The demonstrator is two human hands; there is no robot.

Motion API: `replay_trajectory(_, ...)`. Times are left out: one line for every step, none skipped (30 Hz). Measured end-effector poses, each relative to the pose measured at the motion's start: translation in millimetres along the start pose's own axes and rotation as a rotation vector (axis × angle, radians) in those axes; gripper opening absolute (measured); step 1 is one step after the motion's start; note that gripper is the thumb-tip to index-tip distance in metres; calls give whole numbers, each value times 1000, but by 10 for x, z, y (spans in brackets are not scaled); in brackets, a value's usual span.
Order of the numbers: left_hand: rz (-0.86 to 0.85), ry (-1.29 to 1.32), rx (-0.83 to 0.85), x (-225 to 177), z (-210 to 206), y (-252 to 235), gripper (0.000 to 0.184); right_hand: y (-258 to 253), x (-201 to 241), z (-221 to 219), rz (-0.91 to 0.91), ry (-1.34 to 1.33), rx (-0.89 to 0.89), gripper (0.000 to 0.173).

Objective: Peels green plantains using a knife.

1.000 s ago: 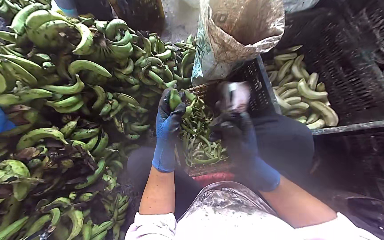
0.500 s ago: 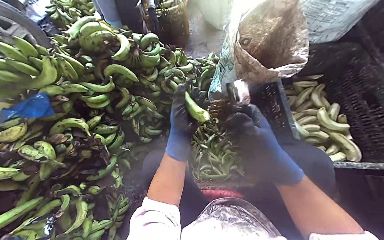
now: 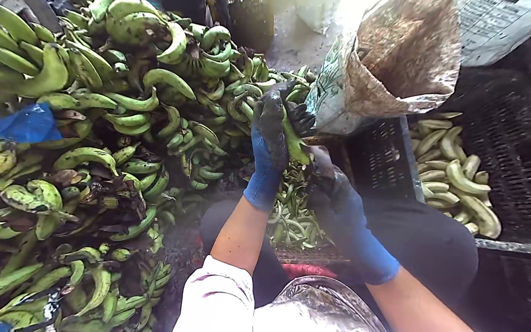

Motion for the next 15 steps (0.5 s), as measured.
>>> replay_trajectory(59, 13, -5, 54, -36, 47, 46, -40, -8, -44, -25, 70, 18, 45)
replay_trajectory(119, 26, -13, 121, -70, 88, 52, -82, -25, -88, -44, 136, 29, 45)
replay_trajectory(173, 29, -31, 180, -91, 122, 56, -121, -47, -131, -48, 197, 23, 43)
replay_trajectory(221, 24, -56, 220, -101, 142, 59, -144, -55, -150, -50, 237, 21, 43)
replay_trajectory(260, 31, -57, 241, -103, 147, 60, -147, -58, -151, -43, 253, 17, 45)
replay_trajectory(284, 43, -31, 244, -95, 130, 59, -145, -49, -132, -30, 249, 12, 49)
replay_trajectory(273, 46, 12, 227, -67, 104, 56, -142, -34, -100, -12, 225, 7, 51)
replay_trajectory(223, 26, 69, 186, -25, 78, 52, -133, -17, -62, 3, 202, 6, 53)
replay_trajectory(166, -6, 108, 133, 14, 59, 48, -121, 5, -30, 13, 202, 4, 53)
replay_trajectory(120, -35, 122, 84, 31, 45, 45, -114, 30, -9, 22, 215, -4, 51)
replay_trajectory(108, -24, 109, 71, 12, 43, 43, -119, 48, -1, 36, 236, -19, 49)
replay_trajectory(116, 2, 98, 85, -23, 48, 42, -139, 49, 0, 48, 255, -31, 47)
replay_trajectory(133, 35, 79, 127, -62, 54, 43, -170, 40, -8, 55, 273, -38, 45)
replay_trajectory(163, 53, 72, 185, -93, 64, 45, -206, 24, -20, 55, 285, -41, 44)
replay_trajectory(182, 39, 65, 228, -109, 89, 49, -247, 12, -30, 39, 293, -31, 43)
Point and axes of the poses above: each hand's wrist, its own y-axis away from the middle knuckle, its own z-axis out of the back of the hand, x = y × z, the point moved 4 cm from there along -y, towards the middle knuckle, and after that the axes turned 13 degrees about -x, right-handed, at the moved point
